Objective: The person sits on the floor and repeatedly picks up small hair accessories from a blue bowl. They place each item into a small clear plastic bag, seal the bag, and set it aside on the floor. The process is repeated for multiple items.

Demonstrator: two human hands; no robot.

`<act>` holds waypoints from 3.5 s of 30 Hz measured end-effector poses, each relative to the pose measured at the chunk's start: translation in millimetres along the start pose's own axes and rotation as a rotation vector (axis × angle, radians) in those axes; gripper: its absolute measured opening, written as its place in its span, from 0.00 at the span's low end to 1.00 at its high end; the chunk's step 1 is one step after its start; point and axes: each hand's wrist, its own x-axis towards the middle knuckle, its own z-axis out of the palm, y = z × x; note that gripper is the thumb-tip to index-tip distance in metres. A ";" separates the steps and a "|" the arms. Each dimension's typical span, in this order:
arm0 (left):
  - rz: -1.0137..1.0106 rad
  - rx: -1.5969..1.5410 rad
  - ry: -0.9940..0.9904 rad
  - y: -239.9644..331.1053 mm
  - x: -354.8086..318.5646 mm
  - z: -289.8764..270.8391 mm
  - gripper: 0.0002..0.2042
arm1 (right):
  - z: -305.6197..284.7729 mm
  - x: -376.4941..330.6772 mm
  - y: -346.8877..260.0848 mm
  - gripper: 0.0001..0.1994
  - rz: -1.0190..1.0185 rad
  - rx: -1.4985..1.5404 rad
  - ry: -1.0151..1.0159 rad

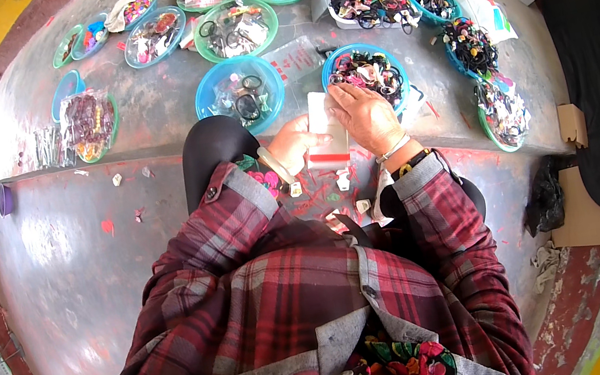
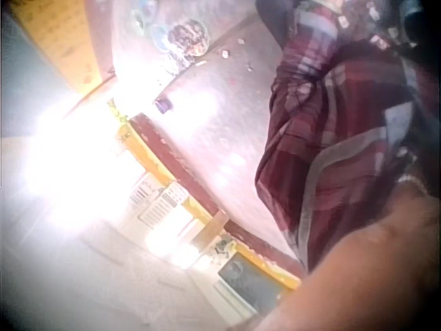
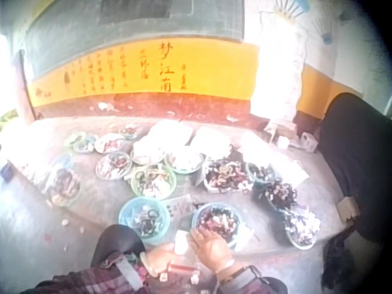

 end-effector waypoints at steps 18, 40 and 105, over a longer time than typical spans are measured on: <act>0.031 0.189 0.039 4.7 -3.4 16.5 0.13 | -3.9 -0.6 0.3 0.11 0.038 0.089 0.067; 0.008 0.063 -0.051 -0.4 1.5 9.9 0.21 | -0.3 -1.0 -4.0 0.06 -0.173 -0.264 0.155; -0.042 0.102 -0.026 -2.2 1.3 2.3 0.15 | -6.0 4.4 10.7 0.06 0.360 0.481 -0.132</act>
